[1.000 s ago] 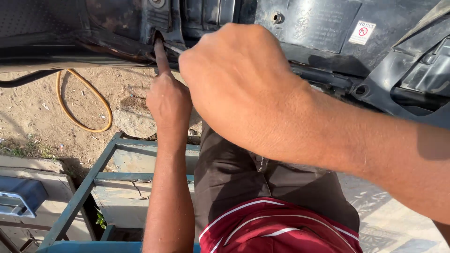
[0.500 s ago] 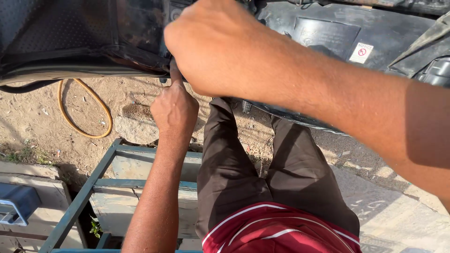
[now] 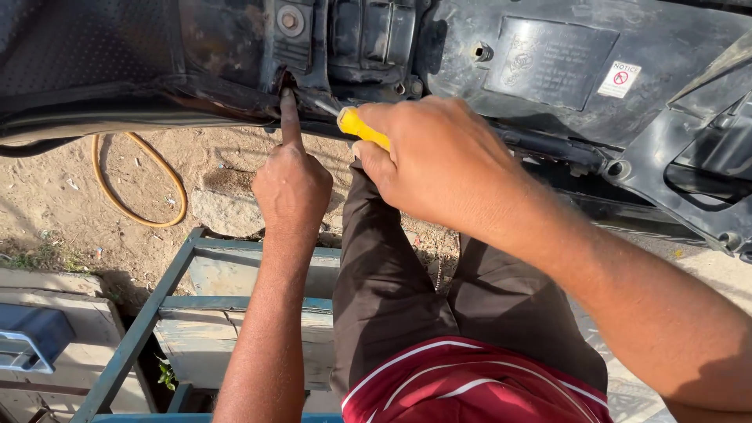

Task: Using a T-socket wrench and screwdriver to remove panels and work on motorcycle components.

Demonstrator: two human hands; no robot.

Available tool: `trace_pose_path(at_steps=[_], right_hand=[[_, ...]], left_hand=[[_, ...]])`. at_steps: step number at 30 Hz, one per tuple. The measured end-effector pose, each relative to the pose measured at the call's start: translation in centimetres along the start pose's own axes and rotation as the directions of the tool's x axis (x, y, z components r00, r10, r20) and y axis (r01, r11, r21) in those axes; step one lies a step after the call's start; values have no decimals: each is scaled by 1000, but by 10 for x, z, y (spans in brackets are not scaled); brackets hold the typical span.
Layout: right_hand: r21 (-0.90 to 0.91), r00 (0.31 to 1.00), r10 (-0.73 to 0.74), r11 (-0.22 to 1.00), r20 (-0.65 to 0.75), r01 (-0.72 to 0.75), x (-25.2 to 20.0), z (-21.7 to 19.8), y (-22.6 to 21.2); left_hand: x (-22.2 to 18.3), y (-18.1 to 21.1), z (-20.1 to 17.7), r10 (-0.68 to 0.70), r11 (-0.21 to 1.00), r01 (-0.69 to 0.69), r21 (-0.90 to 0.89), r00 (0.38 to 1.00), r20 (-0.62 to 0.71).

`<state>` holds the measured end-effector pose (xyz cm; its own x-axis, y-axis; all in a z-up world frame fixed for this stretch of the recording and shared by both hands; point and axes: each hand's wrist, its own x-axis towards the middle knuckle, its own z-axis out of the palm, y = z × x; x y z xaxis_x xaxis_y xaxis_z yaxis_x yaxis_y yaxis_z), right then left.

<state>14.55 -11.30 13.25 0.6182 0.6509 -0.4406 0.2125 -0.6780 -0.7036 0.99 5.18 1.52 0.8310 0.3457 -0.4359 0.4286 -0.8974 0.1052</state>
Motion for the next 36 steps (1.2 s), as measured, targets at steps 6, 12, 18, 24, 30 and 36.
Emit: trace_pose_path(at_steps=[6,12,18,24,30,36], right_hand=[[34,999,-9,999,42,8,3,4,14],[409,983,172,893,69,-185,-18,26,18],[164,1000,28,986,-9,-26,-3,13,20],[217,994,72,972,80,-88,-2,23,41],[304,1000,-11,953,17,5,-5,20,38],[265,999,18,964,47,-29,-9,16,36]], left_hand=[[-9,-3,12,24,993,-26,-116,1000,-17],[-18,-8,29,29,954,-60,-293,994,-108],[-3,23,9,-44,973,32,-229,998,-49],[34,21,13,-106,990,103,-99,994,-31],[51,25,-3,-102,993,94,70,987,127],[61,46,-25,-206,934,78,349,915,346]])
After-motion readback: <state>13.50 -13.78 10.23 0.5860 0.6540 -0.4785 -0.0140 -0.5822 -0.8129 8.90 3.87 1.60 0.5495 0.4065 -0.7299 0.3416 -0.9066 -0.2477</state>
